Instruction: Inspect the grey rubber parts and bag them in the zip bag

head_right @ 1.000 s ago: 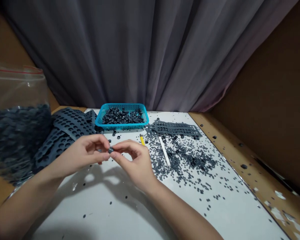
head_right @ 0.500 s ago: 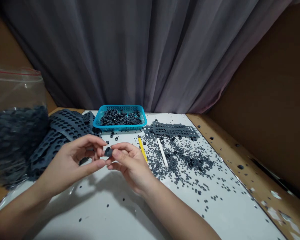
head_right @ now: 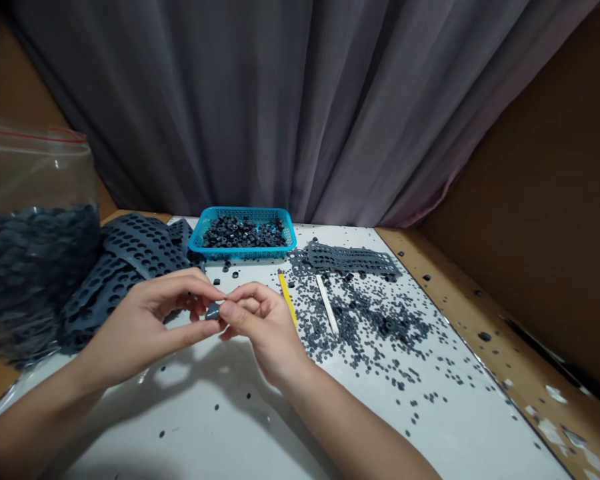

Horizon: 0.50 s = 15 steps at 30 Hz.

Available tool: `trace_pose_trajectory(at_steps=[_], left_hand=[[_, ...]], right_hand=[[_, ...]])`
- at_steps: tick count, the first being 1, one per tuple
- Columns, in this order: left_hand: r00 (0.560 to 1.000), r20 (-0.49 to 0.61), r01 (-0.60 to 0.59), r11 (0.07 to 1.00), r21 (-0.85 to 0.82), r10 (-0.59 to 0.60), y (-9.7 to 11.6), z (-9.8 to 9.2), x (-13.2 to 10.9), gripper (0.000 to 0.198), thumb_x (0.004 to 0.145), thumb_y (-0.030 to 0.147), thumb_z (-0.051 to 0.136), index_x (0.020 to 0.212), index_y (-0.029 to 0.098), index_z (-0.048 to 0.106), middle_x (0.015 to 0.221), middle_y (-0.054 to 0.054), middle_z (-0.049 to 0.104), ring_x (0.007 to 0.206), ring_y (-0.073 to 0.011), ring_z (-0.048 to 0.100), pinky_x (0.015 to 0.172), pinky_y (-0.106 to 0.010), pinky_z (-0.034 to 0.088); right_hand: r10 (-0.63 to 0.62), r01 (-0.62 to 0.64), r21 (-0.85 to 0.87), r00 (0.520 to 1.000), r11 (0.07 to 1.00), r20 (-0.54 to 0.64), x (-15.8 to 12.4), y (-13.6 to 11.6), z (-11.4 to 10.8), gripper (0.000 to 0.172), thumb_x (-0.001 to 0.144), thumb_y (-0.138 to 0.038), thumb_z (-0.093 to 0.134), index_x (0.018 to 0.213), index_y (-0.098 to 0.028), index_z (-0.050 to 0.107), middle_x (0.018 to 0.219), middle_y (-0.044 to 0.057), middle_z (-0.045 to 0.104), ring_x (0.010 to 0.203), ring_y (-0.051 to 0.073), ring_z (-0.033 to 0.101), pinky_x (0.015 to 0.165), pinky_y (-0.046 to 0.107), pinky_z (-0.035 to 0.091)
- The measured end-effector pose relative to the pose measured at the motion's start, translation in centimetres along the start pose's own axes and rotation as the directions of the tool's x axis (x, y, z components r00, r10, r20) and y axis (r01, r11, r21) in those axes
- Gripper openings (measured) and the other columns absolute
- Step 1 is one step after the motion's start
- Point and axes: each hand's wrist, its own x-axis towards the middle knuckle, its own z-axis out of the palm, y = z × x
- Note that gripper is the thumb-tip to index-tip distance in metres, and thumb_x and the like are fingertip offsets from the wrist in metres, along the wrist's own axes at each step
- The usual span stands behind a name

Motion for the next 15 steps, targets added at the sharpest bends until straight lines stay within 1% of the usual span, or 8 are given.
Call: trace_pose_trajectory(at_steps=[2,4,7,9,11,12,14,15], left_hand=[[1.000,0.010,-0.010,0.999,0.036,0.010,0.1,-0.2,0.0,0.016,0.072,0.031,0.067,0.087,0.025,0.065,0.077,0.001,0.059,0.067,-0.0106,0.054,0.060,-0.022,0.044],[0.999,0.028,-0.030,0.992,0.122,0.026,-0.1,-0.9,0.2,0.022,0.072,0.034,0.066,0.093,0.025,0.064,0.082,0.000,0.060,0.071,-0.0123,0.055,0.063,-0.024,0.045],[0.998,0.041,-0.050,0.925,0.376,0.038,-2.0,-2.5,1.3,0.033,0.072,0.039,0.064,0.101,0.025,0.061,0.098,-0.003,0.062,0.085,-0.0182,0.056,0.072,-0.027,0.044],[1.000,-0.006,-0.009,0.816,0.578,0.015,-4.4,-3.5,2.3,0.029,0.075,0.039,0.058,0.099,0.022,0.062,0.104,-0.005,0.062,0.095,-0.0228,0.055,0.077,-0.030,0.041],[0.998,-0.033,0.054,0.614,0.787,-0.046,-7.2,-4.0,3.2,0.028,0.078,0.034,0.052,0.101,0.019,0.062,0.105,-0.009,0.062,0.098,-0.0276,0.053,0.079,-0.035,0.038],[0.997,-0.012,0.052,0.513,0.857,-0.082,-8.5,-4.0,3.6,0.028,0.079,0.031,0.050,0.101,0.019,0.062,0.105,-0.010,0.063,0.098,-0.0288,0.052,0.080,-0.037,0.037],[0.994,0.013,0.040,0.468,0.883,-0.109,-10.6,-3.5,4.0,0.025,0.077,0.025,0.051,0.097,0.017,0.065,0.100,-0.013,0.064,0.096,-0.0308,0.052,0.079,-0.039,0.035],[0.993,0.024,0.031,0.459,0.888,-0.114,-11.3,-3.1,4.1,0.024,0.076,0.024,0.052,0.095,0.017,0.066,0.097,-0.014,0.065,0.096,-0.0314,0.051,0.078,-0.040,0.034]], right_hand=[[-0.018,0.018,-0.019,1.000,1.000,0.007,-0.1,-0.1,-0.1,0.021,0.059,-0.029,0.077,0.069,-0.020,0.060,0.055,-0.004,0.062,0.047,0.006,0.055,0.049,0.019,0.046],[-0.045,0.046,-0.077,0.999,0.996,0.017,0.1,-0.5,-0.4,0.020,0.061,-0.028,0.076,0.071,-0.021,0.060,0.059,-0.004,0.064,0.050,0.007,0.057,0.050,0.020,0.047],[-0.170,0.160,-0.309,0.985,0.938,-0.006,1.3,-1.4,-1.9,0.018,0.063,-0.026,0.074,0.075,-0.021,0.060,0.073,-0.001,0.067,0.062,0.010,0.062,0.058,0.024,0.050],[-0.259,0.209,-0.507,0.966,0.836,-0.028,2.6,-1.9,-3.5,0.018,0.065,-0.027,0.072,0.076,-0.020,0.060,0.080,0.002,0.068,0.071,0.013,0.063,0.066,0.029,0.051],[-0.277,0.194,-0.668,0.961,0.718,-0.018,3.9,-2.0,-5.3,0.019,0.067,-0.030,0.069,0.080,-0.019,0.062,0.089,0.006,0.069,0.083,0.018,0.064,0.076,0.036,0.050],[-0.291,0.187,-0.746,0.957,0.640,-0.009,4.4,-2.0,-6.1,0.021,0.067,-0.031,0.068,0.084,-0.019,0.063,0.097,0.009,0.068,0.095,0.021,0.062,0.083,0.041,0.047],[-0.358,0.174,-0.867,0.934,0.468,-0.006,5.2,-1.8,-7.4,0.026,0.069,-0.033,0.066,0.092,-0.021,0.064,0.118,0.011,0.060,0.116,0.027,0.050,0.095,0.049,0.038],[-0.397,0.167,-0.899,0.918,0.404,-0.008,5.4,-1.7,-7.8,0.028,0.070,-0.034,0.064,0.095,-0.022,0.064,0.126,0.011,0.054,0.123,0.028,0.044,0.098,0.050,0.034]])
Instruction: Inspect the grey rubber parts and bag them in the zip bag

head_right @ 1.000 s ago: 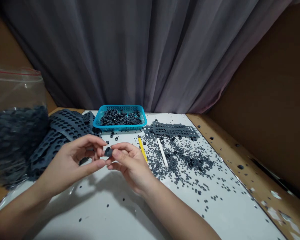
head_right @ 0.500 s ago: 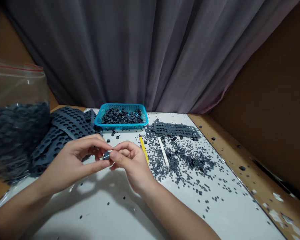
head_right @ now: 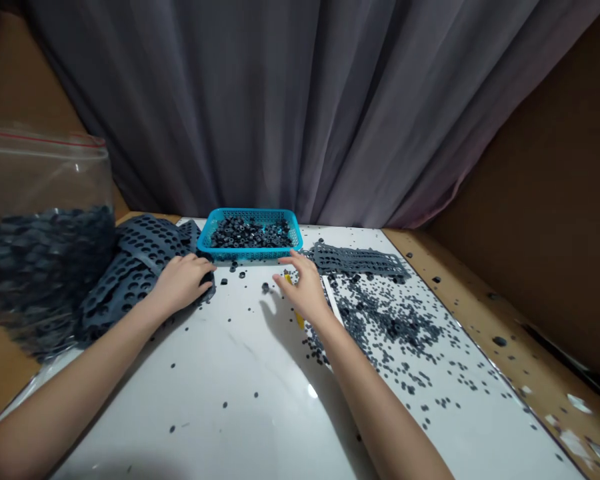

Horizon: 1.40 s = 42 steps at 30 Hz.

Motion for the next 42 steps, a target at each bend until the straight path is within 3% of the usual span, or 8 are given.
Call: trace_pose_trajectory(at_steps=[3,11,18,21,24,26,31,42], left_hand=[[1.000,0.010,-0.025,1.000,-0.006,0.025,0.8,1.5,0.0,0.022,0.078,0.023,0.050,0.091,0.016,0.067,0.093,-0.015,0.066,0.096,-0.0317,0.050,0.078,-0.041,0.031],[1.000,-0.014,0.003,0.987,-0.159,-0.006,1.6,3.0,-0.1,0.027,0.082,0.020,0.040,0.073,0.015,0.066,0.084,-0.019,0.065,0.093,-0.0319,0.049,0.079,-0.044,0.029],[0.998,-0.006,0.058,0.877,-0.477,-0.069,2.1,0.7,0.0,0.024,0.081,0.032,0.044,0.078,0.019,0.064,0.087,-0.011,0.066,0.090,-0.0264,0.053,0.078,-0.037,0.037],[0.995,0.094,0.096,0.674,-0.733,-0.040,3.1,-1.5,-0.6,0.031,0.082,0.043,0.045,0.086,0.019,0.063,0.089,-0.006,0.066,0.079,-0.0189,0.057,0.069,-0.028,0.042],[0.954,0.301,0.296,0.141,-0.945,0.012,4.6,-3.5,-1.6,0.024,0.076,0.040,0.058,0.081,0.017,0.063,0.084,-0.004,0.063,0.076,-0.0146,0.055,0.069,-0.026,0.040],[0.930,0.363,0.365,-0.054,-0.929,0.050,5.5,-4.3,-2.3,0.018,0.074,0.035,0.062,0.077,0.017,0.064,0.078,-0.002,0.061,0.074,-0.0123,0.053,0.068,-0.025,0.038],[0.916,0.398,0.401,-0.180,-0.898,0.055,6.8,-4.9,-3.2,0.015,0.073,0.032,0.064,0.076,0.017,0.067,0.075,-0.002,0.060,0.073,-0.0121,0.051,0.067,-0.025,0.038],[0.887,0.432,0.458,-0.449,-0.768,0.166,7.5,-4.9,-3.6,0.015,0.078,0.027,0.057,0.079,0.018,0.068,0.084,-0.004,0.062,0.078,-0.0133,0.053,0.066,-0.025,0.042]], right_hand=[[-0.020,0.019,-0.027,0.999,0.999,-0.047,0.0,0.4,0.1,0.027,0.076,-0.034,0.058,0.099,-0.023,0.064,0.134,0.010,0.048,0.125,0.027,0.042,0.099,0.048,0.034],[-0.064,0.072,-0.092,0.995,0.993,0.082,-0.9,0.1,2.2,0.020,0.075,-0.029,0.058,0.093,-0.022,0.065,0.126,0.010,0.055,0.118,0.025,0.049,0.095,0.046,0.038],[-0.117,0.121,-0.032,0.985,0.992,0.125,-1.5,-0.5,2.9,0.018,0.075,-0.029,0.060,0.092,-0.024,0.065,0.120,0.008,0.059,0.113,0.023,0.052,0.092,0.046,0.039],[-0.216,0.208,0.099,0.973,0.973,0.078,-1.9,-1.9,2.4,0.025,0.073,-0.030,0.065,0.098,-0.027,0.064,0.118,0.005,0.061,0.113,0.021,0.052,0.093,0.042,0.040],[-0.305,0.295,0.205,0.952,0.933,0.020,-2.7,-3.7,2.0,0.031,0.070,-0.026,0.069,0.100,-0.030,0.063,0.114,0.003,0.063,0.110,0.019,0.054,0.094,0.041,0.040],[-0.339,0.333,0.219,0.941,0.917,-0.011,-3.2,-4.7,1.9,0.028,0.069,-0.023,0.070,0.096,-0.030,0.065,0.110,0.002,0.065,0.106,0.019,0.056,0.093,0.042,0.042],[-0.316,0.325,0.228,0.946,0.918,-0.077,-4.0,-6.0,1.8,0.015,0.069,-0.023,0.070,0.083,-0.029,0.068,0.094,0.002,0.069,0.093,0.020,0.061,0.087,0.043,0.045],[-0.155,0.143,0.478,0.988,0.867,-0.016,-4.0,-5.3,2.2,0.011,0.068,-0.022,0.071,0.077,-0.029,0.069,0.092,0.001,0.068,0.092,0.018,0.060,0.089,0.042,0.044]])
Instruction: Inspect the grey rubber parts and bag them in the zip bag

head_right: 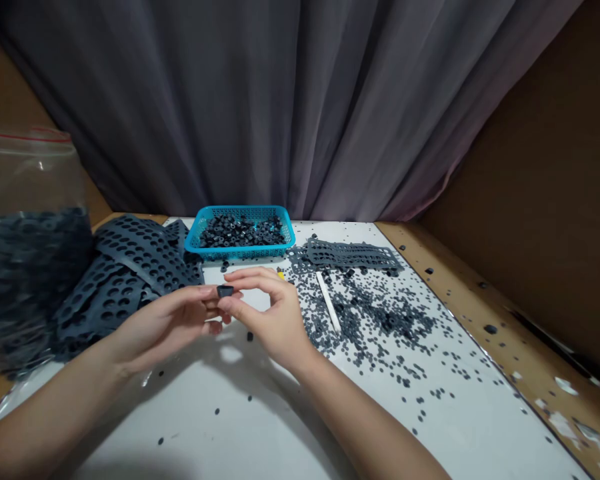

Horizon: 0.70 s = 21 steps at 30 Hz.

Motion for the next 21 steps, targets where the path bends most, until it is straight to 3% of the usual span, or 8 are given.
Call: trace_pose_trajectory(at_steps=[6,10,14,17,21], left_hand=[[0.999,-0.035,-0.003,1.000,-0.016,0.002,-0.4,0.0,0.5,0.012,0.076,0.026,0.062,0.080,0.017,0.068,0.084,-0.004,0.063,0.078,-0.0128,0.055,0.068,-0.025,0.044],[0.983,-0.167,-0.090,0.989,-0.115,0.070,2.1,-1.4,0.4,0.013,0.077,0.026,0.057,0.077,0.017,0.066,0.084,-0.005,0.063,0.074,-0.0135,0.055,0.062,-0.025,0.046],[0.929,-0.308,-0.266,0.949,-0.169,0.206,5.2,-3.5,-0.5,0.016,0.079,0.031,0.053,0.074,0.021,0.063,0.076,-0.003,0.061,0.069,-0.0130,0.055,0.060,-0.025,0.047],[0.915,-0.329,-0.312,0.927,-0.206,0.235,6.0,-4.3,-0.8,0.015,0.079,0.030,0.052,0.072,0.019,0.061,0.072,-0.001,0.060,0.066,-0.0121,0.056,0.058,-0.025,0.047],[0.929,-0.316,-0.268,0.940,-0.212,0.193,5.6,-4.2,-0.6,0.009,0.077,0.021,0.054,0.074,0.015,0.061,0.076,-0.001,0.062,0.068,-0.0130,0.057,0.059,-0.027,0.048]], right_hand=[[-0.042,0.046,-0.104,0.998,0.993,0.044,0.4,-0.1,-0.5,0.017,0.069,-0.023,0.070,0.085,-0.029,0.069,0.098,0.002,0.067,0.099,0.019,0.058,0.091,0.042,0.043],[0.019,-0.001,-0.305,0.998,0.952,0.055,2.8,1.9,-1.6,0.023,0.077,-0.035,0.060,0.099,-0.026,0.063,0.108,0.003,0.064,0.098,0.017,0.058,0.085,0.036,0.045],[0.198,-0.046,-0.735,0.973,0.677,0.121,5.7,6.1,-0.7,0.028,0.079,-0.036,0.056,0.100,-0.020,0.063,0.105,0.006,0.065,0.092,0.018,0.057,0.078,0.032,0.045],[0.238,-0.011,-0.818,0.959,0.574,0.155,6.9,8.8,1.1,0.026,0.072,-0.029,0.064,0.096,-0.020,0.066,0.105,0.009,0.064,0.098,0.024,0.053,0.082,0.037,0.040],[0.236,0.031,-0.870,0.957,0.493,0.167,7.5,10.4,2.4,0.016,0.072,-0.025,0.063,0.086,-0.021,0.068,0.101,0.009,0.061,0.102,0.027,0.047,0.084,0.040,0.033]])
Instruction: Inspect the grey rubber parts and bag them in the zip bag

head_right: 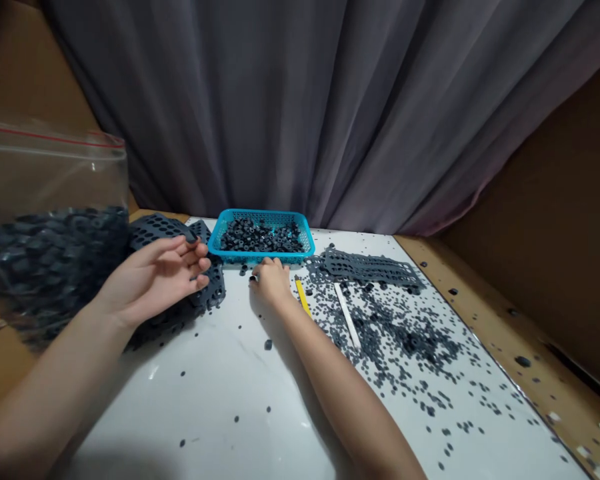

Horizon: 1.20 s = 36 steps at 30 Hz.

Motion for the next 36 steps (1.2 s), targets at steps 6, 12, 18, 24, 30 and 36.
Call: trace_pose_trajectory(at_steps=[6,12,18,24,30,36], left_hand=[[0.998,-0.040,-0.057,0.998,0.042,0.058,-0.6,-0.1,0.3,0.004,0.071,0.016,0.063,0.074,0.016,0.061,0.078,-0.001,0.065,0.070,-0.0116,0.058,0.060,-0.025,0.047],[0.989,-0.067,-0.130,0.990,0.058,0.133,-0.8,-0.2,0.7,0.010,0.066,0.014,0.067,0.073,0.019,0.061,0.075,0.002,0.065,0.067,-0.0095,0.058,0.058,-0.023,0.046],[0.985,-0.074,-0.144,0.980,0.135,0.155,-0.8,-0.6,1.3,0.018,0.070,0.018,0.063,0.087,0.021,0.064,0.076,0.002,0.063,0.065,-0.0085,0.055,0.058,-0.021,0.045],[0.994,0.016,-0.105,0.961,0.258,0.104,-1.2,0.0,0.6,0.012,0.073,0.022,0.060,0.085,0.019,0.063,0.074,0.000,0.061,0.069,-0.0105,0.054,0.061,-0.022,0.045],[0.988,0.157,-0.040,0.952,0.303,-0.009,-1.6,1.4,-1.4,0.012,0.075,0.024,0.059,0.085,0.019,0.062,0.079,-0.002,0.060,0.073,-0.0115,0.052,0.063,-0.022,0.044],[0.973,0.232,-0.092,0.931,0.354,0.008,-1.9,1.9,-2.6,0.011,0.076,0.026,0.061,0.086,0.020,0.063,0.075,0.000,0.056,0.067,-0.0091,0.049,0.061,-0.020,0.043]], right_hand=[[-0.030,0.030,-0.003,1.000,1.000,-0.006,0.2,0.7,0.4,0.010,0.074,-0.023,0.060,0.080,-0.022,0.068,0.097,0.007,0.061,0.097,0.025,0.046,0.081,0.039,0.030],[-0.026,0.030,0.149,0.999,0.988,-0.032,0.3,0.8,0.8,0.007,0.074,-0.021,0.059,0.072,-0.020,0.065,0.092,0.007,0.064,0.097,0.024,0.047,0.085,0.040,0.030],[-0.053,0.052,0.427,0.999,0.903,-0.011,0.0,0.1,-1.6,0.013,0.078,-0.028,0.055,0.075,-0.017,0.061,0.088,0.006,0.068,0.087,0.018,0.058,0.077,0.032,0.042],[-0.136,0.120,0.899,0.988,0.422,-0.068,-2.7,-4.1,-6.5,0.017,0.071,-0.030,0.066,0.077,-0.019,0.055,0.086,0.002,0.067,0.081,0.013,0.063,0.076,0.030,0.049],[-0.077,0.275,0.847,0.960,0.454,-0.270,-5.6,-7.1,-9.7,0.022,0.061,-0.015,0.074,0.077,-0.021,0.060,0.073,-0.002,0.064,0.070,0.010,0.061,0.069,0.026,0.050],[-0.050,0.283,0.805,0.952,0.521,-0.302,-6.2,-7.3,-9.8,0.015,0.064,-0.017,0.073,0.076,-0.021,0.064,0.069,-0.002,0.065,0.067,0.010,0.060,0.066,0.025,0.050]])
